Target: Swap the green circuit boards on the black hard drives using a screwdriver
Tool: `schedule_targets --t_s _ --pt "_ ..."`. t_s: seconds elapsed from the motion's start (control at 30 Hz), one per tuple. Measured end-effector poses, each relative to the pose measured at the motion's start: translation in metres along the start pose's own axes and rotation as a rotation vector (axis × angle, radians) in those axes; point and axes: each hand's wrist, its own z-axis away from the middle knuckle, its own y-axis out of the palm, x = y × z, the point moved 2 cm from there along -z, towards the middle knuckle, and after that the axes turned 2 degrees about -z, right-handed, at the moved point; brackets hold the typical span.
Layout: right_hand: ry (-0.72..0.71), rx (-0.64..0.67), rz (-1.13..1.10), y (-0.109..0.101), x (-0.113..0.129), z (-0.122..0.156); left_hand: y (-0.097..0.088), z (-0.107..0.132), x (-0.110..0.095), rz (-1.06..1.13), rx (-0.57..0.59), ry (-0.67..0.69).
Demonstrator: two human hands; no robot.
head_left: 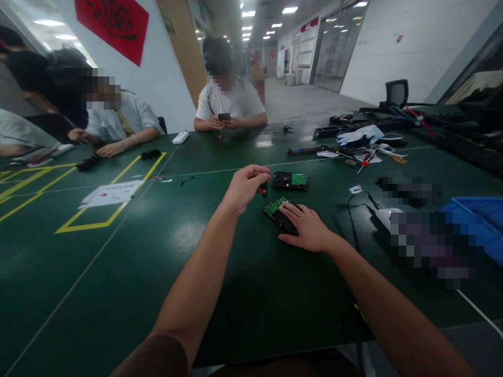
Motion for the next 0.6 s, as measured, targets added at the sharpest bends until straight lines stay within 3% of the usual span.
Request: schedule_targets --t_s 0.6 --pt "0.083 -0.011 -0.034 0.003 -0.0005 -0.0009 -0.0001 -0.0001 -0.0007 -0.088 -0.023 0.01"
